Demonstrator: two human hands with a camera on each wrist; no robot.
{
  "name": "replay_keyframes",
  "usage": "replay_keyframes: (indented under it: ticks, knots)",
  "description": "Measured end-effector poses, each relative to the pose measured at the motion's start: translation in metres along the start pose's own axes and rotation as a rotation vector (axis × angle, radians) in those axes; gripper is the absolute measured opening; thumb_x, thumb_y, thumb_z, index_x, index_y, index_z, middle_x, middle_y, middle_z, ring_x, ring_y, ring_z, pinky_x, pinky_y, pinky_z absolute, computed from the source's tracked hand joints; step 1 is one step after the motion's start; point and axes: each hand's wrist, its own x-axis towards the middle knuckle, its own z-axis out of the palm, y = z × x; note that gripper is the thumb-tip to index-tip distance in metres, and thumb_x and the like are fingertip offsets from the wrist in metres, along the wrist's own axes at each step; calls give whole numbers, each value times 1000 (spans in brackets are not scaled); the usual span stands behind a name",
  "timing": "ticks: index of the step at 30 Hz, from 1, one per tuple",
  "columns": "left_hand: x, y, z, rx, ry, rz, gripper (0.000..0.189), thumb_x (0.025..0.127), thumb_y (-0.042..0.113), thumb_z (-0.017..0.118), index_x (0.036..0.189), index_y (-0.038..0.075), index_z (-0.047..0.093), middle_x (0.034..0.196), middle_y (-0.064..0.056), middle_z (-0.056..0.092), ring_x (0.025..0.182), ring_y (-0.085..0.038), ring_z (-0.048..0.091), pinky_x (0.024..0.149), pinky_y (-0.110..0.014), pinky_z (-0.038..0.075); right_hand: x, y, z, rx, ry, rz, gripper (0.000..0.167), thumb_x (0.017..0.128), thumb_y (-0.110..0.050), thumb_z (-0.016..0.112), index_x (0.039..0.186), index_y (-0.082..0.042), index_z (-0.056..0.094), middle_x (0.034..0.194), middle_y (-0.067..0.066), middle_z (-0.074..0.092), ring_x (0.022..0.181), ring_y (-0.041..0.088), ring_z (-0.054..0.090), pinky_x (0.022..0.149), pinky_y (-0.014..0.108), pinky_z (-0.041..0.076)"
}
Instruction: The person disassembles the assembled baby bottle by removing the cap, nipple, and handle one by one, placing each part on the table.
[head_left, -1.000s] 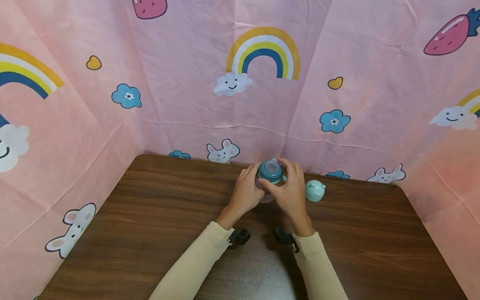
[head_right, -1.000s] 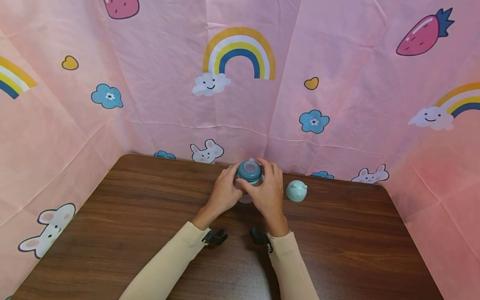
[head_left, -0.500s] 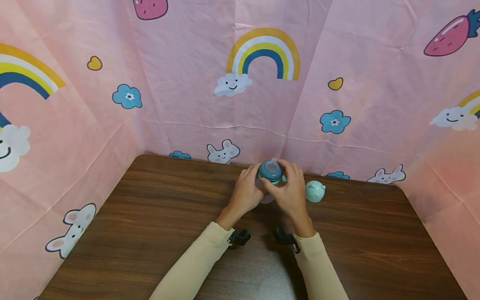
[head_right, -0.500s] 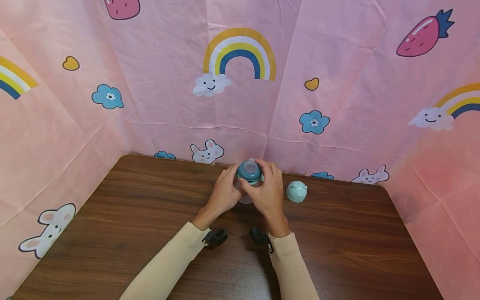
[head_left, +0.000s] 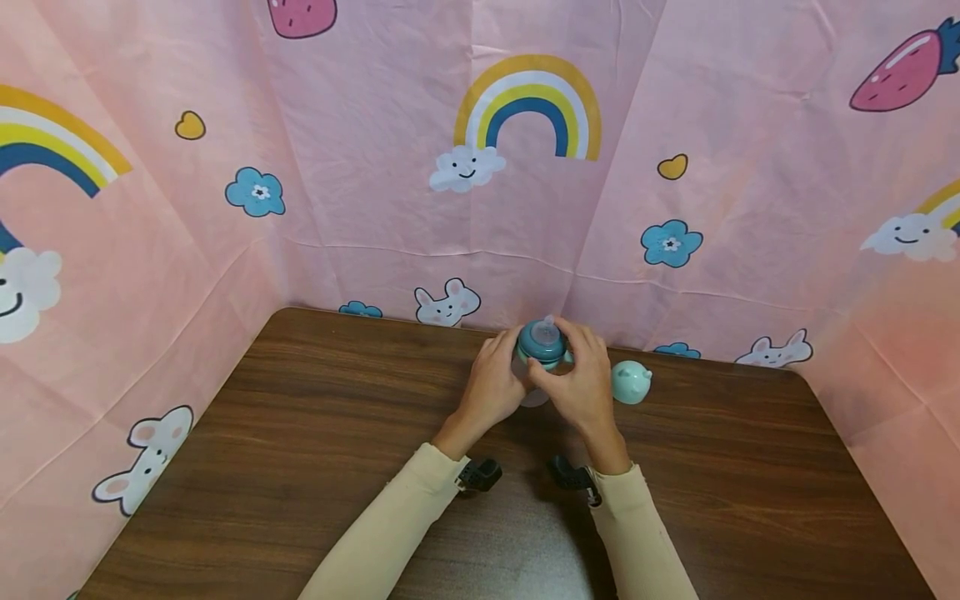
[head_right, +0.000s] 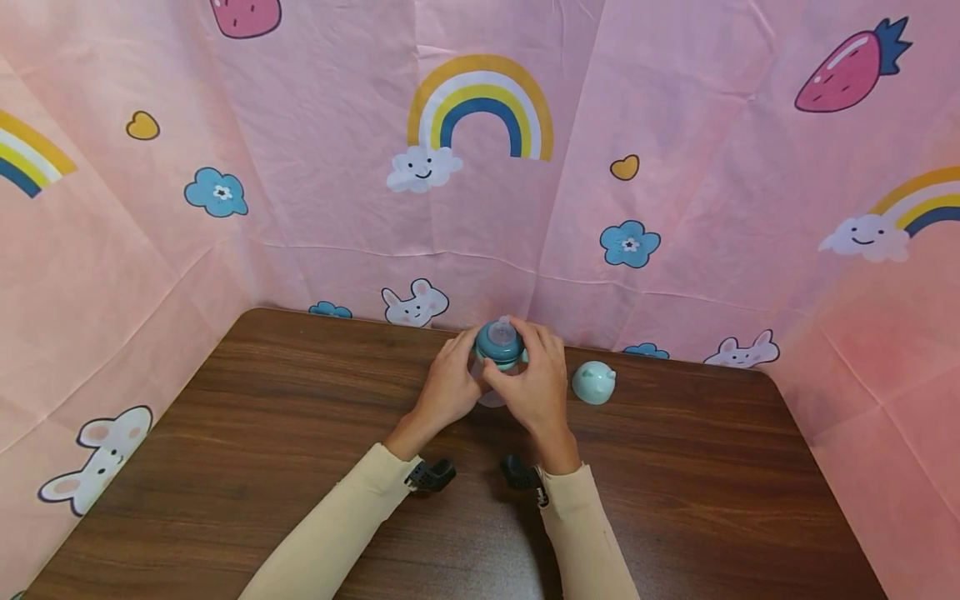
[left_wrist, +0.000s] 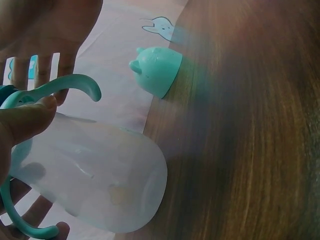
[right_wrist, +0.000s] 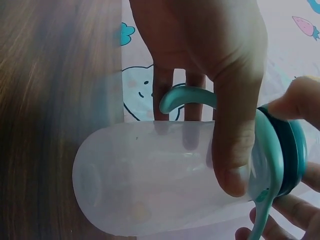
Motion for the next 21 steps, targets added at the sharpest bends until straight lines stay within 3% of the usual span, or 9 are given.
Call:
replay_keyframes:
  ticks: [9, 14, 21]
  knots:
    - [0, 0, 1, -2, -37, -46, 66, 90, 9, 88, 149, -4, 59, 142, -20, 68, 126, -42, 63, 112, -58, 50, 0, 0, 1, -24, 6, 34, 82, 77, -32, 104, 145, -6, 68, 135, 18, 68, 117, 39, 57, 102, 53, 42]
    - [0, -1, 1, -13, -41, -60, 67, 91, 10, 88, 149, -4, 59, 144, -20, 67, 127, -42, 62, 113, -59, 49, 0, 1, 1, -43, 21, 44, 83, 76, -34, 105, 144, -6, 68, 125, 19, 64, 112, 40, 57, 98, 52, 41]
    - [0, -2, 2, -18, -33, -44, 67, 91, 10, 89, 149, -5, 59, 143, -20, 67, 128, -42, 62, 113, -59, 49, -1, 2, 1, -33, 8, 44, 77, 80, -32, 102, 143, -5, 68, 124, 19, 64, 111, 40, 57, 98, 52, 41]
